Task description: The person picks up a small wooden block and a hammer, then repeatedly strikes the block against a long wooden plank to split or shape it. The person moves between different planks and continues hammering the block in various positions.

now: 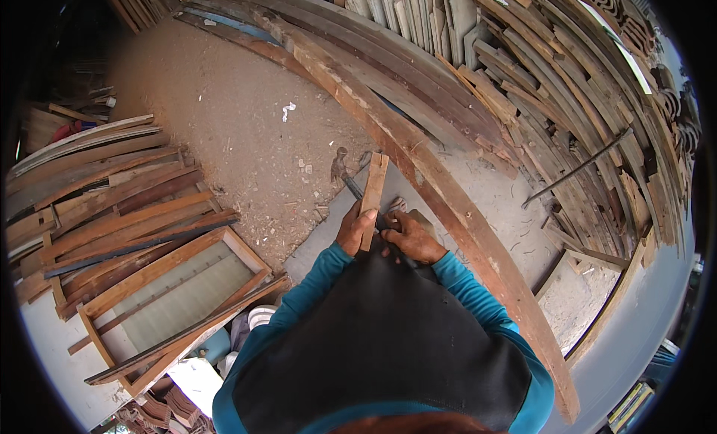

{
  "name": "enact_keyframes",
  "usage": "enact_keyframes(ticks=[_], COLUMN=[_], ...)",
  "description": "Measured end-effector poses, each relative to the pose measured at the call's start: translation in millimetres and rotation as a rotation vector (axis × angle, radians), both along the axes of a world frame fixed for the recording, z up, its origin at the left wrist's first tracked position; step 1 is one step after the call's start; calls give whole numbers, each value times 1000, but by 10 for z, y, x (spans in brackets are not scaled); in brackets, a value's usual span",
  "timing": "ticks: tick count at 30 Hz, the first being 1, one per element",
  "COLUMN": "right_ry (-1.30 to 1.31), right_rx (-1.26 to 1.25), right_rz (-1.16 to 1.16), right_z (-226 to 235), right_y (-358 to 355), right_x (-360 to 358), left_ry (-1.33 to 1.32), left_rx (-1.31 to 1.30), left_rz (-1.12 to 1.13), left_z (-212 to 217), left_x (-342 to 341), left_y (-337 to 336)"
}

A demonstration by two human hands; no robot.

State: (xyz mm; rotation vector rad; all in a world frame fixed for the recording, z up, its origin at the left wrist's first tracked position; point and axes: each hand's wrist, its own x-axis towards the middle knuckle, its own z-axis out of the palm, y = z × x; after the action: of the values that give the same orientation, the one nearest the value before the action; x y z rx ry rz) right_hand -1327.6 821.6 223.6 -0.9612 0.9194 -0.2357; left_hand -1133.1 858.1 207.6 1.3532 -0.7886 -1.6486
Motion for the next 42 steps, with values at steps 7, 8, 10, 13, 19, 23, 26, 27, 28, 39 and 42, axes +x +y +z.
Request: enact_keyframes(ticks=[7, 8, 10, 13, 19, 23, 26, 27, 28, 39, 42], right_ry=[267, 306, 383, 457, 578, 596, 622, 631, 641, 1261, 1280], right_rx=[-127, -240, -356, -327, -137, -16, -21, -56, -92, -1044, -939], right_rz=[-147, -203, -297, -416, -754, -934, -1039, -1065, -1088, -1085, -1039], right_z=[227, 103, -138, -317, -416, -150, -31, -1, 35, 1194, 1188], right_y=[-863, -909, -1006, -1241, -1709, -2303, -2878, -3085, -3309, -7663, -8351], right_x=[-201, -231, -304, -433, -623, -604, -592, -620, -653, -2515, -2787], left_ry=[-45, -53, -14, 29, -163, -193, -191, -198, -206, -208, -245], left_rx=[-74, -76, -19, -23, 108, 143, 49, 29, 11, 42, 35], left_rz=[-232, -262, -324, -317, -382, -395, -417, -406, -392, -317, -292], left_z=[153, 146, 73, -269, -707, -889, -951, -950, -940, -1026, -1031], left_x=[-263, -296, -326, -337, -237, -92, -3, 30, 75, 458, 504], left_y=[-1304, -1413, -1635, -1975, -2918, -3782, -4415, -4614, -4810, -5688, -5791])
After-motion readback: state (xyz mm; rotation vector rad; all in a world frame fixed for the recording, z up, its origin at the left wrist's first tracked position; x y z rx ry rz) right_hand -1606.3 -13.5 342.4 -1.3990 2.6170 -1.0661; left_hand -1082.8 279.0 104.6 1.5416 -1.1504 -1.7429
